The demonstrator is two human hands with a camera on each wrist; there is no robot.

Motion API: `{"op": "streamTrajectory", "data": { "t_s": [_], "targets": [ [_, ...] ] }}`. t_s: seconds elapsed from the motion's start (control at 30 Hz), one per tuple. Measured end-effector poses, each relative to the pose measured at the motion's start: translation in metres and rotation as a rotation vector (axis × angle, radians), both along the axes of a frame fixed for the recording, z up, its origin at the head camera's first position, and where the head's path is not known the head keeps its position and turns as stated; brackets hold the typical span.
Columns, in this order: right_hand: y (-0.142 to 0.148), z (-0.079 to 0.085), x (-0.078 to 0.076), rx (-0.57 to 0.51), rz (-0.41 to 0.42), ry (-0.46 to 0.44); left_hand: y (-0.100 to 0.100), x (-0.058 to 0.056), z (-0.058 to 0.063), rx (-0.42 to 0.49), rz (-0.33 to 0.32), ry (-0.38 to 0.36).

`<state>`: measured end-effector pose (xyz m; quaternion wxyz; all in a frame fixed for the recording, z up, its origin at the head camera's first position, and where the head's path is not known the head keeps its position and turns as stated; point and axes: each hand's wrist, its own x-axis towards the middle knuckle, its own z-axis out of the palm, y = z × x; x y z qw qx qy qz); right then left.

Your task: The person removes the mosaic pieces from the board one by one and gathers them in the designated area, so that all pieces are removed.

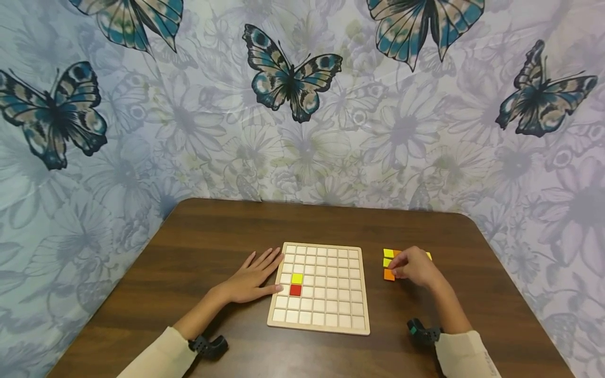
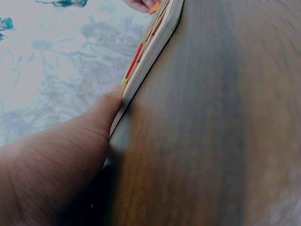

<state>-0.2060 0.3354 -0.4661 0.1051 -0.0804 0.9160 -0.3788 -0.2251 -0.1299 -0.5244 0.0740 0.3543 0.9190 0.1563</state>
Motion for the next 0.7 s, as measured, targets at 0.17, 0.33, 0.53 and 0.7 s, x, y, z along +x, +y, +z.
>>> {"op": "streamTrajectory", "data": {
  "t_s": [0.17, 0.33, 0.53, 0.7],
  "targets": [
    [-0.0037, -0.0005, -0.0003, 0.034, 0.007, 0.027, -0.0019, -0.0007, -0.0006, 0.031, -0.007, 0.005],
    [-0.0053, -0.0012, 0.0001, 0.047, 0.005, 0.033, -0.0021, -0.002, -0.0031, 0.043, -0.013, 0.008],
    [-0.0054, -0.0023, 0.0001, 0.035, 0.023, 0.038, -0.0005, -0.0028, -0.0059, 0.035, -0.008, 0.018],
    [-0.0058, -0.0044, 0.0001, 0.069, 0.035, 0.058, -0.0004, -0.0026, -0.0079, 0.017, -0.001, 0.012]
  ]
}}
